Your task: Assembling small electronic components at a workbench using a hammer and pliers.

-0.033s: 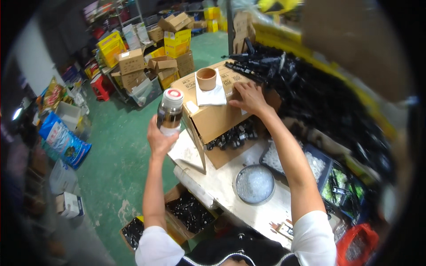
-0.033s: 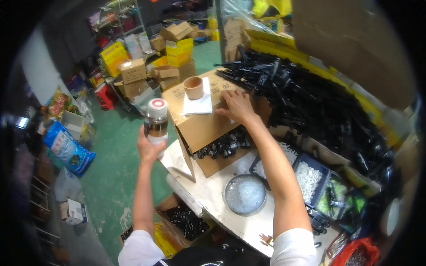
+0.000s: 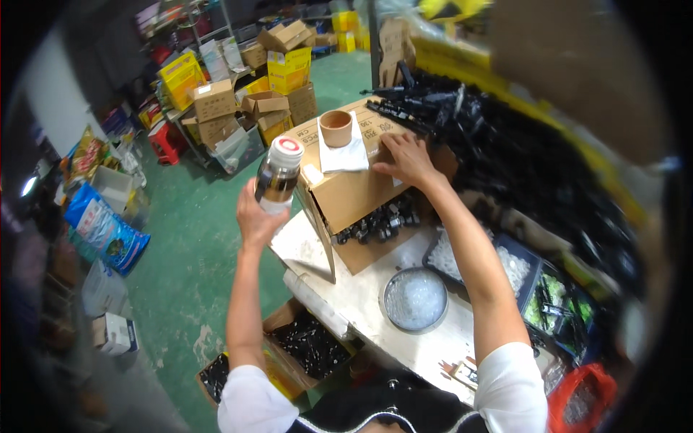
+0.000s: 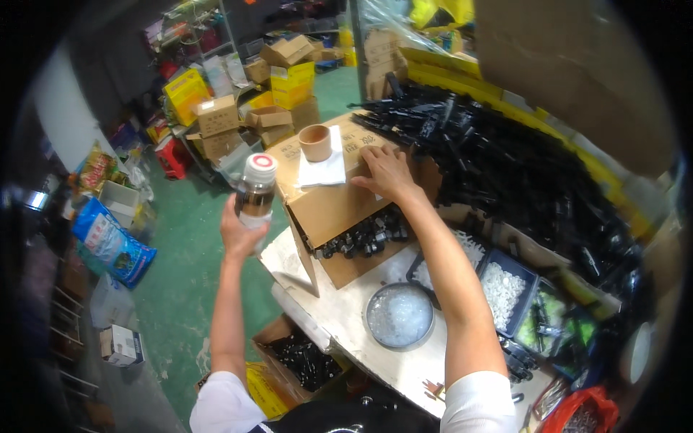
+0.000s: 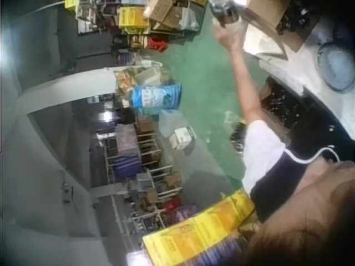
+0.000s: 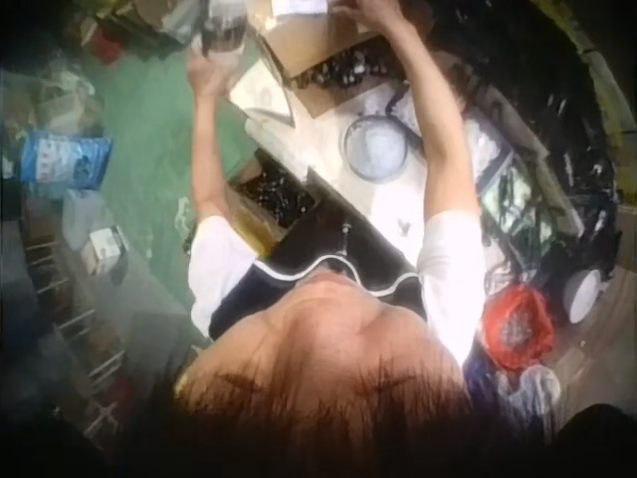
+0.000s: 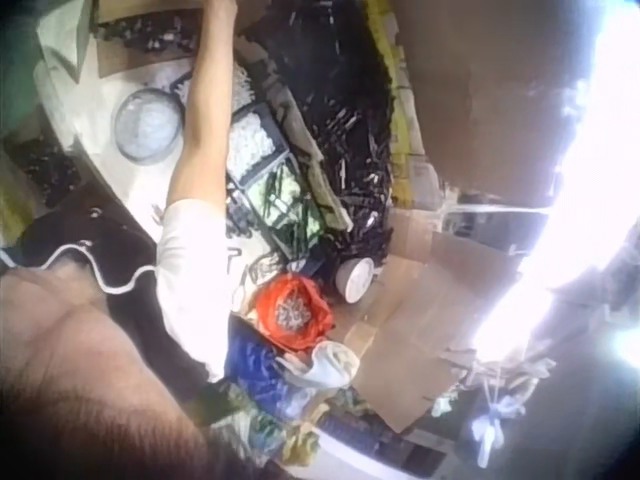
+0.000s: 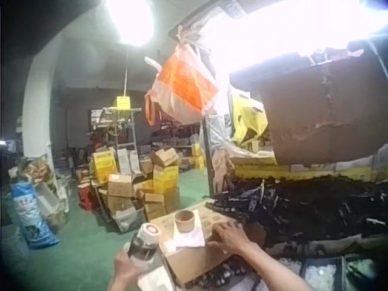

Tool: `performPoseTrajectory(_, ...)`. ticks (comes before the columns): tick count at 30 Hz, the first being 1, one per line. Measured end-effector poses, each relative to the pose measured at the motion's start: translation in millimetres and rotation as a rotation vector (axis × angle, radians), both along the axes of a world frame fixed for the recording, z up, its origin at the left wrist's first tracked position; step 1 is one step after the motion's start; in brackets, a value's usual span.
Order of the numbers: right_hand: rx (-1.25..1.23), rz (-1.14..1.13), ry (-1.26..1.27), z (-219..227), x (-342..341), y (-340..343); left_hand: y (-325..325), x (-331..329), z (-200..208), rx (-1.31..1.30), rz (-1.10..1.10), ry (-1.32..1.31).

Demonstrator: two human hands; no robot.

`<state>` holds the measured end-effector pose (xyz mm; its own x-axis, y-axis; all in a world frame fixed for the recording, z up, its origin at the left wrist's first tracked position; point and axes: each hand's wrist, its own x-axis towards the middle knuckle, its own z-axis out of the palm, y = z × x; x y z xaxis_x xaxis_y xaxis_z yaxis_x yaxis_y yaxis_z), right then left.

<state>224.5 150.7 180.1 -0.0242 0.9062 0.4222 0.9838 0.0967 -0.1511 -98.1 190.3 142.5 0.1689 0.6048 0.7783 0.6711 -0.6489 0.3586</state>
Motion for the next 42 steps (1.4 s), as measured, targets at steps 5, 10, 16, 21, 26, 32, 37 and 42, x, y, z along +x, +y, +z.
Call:
performPoseTrajectory(5, -0.019, -0.014, -0.014, -2, 3, 1, 44, 5, 52, 0.016, 0.045, 0.345)
performPoseTrajectory(10, 0.028, 0.002, 0.002, -6, 5, 2, 69, 18, 84, 0.083, 0.068, 0.524)
performPoseTrajectory(16, -0.017, -0.007, 0.003, -1, 4, -1, 79, 33, 107, 0.202, 0.044, 0.615)
performPoseTrajectory(21, 0.003, -0.001, 0.008, -4, 6, 1, 78, 38, 127, 0.301, 0.066, 0.746)
performPoseTrajectory(26, 0.010, -0.017, -0.007, -4, 5, 0, 74, 42, 139, 0.348, 0.108, 0.811)
performPoseTrajectory(32, 0.003, 0.002, 0.017, -4, 6, 0, 76, 45, 147, 0.330, 0.148, 0.882)
performPoseTrajectory(37, 0.007, 0.006, 0.016, -5, 8, 1, 75, 43, 146, 0.363, 0.159, 0.898)
performPoseTrajectory(42, 0.001, -0.002, -0.005, -3, 6, 0, 72, 42, 148, 0.356, 0.158, 0.896)
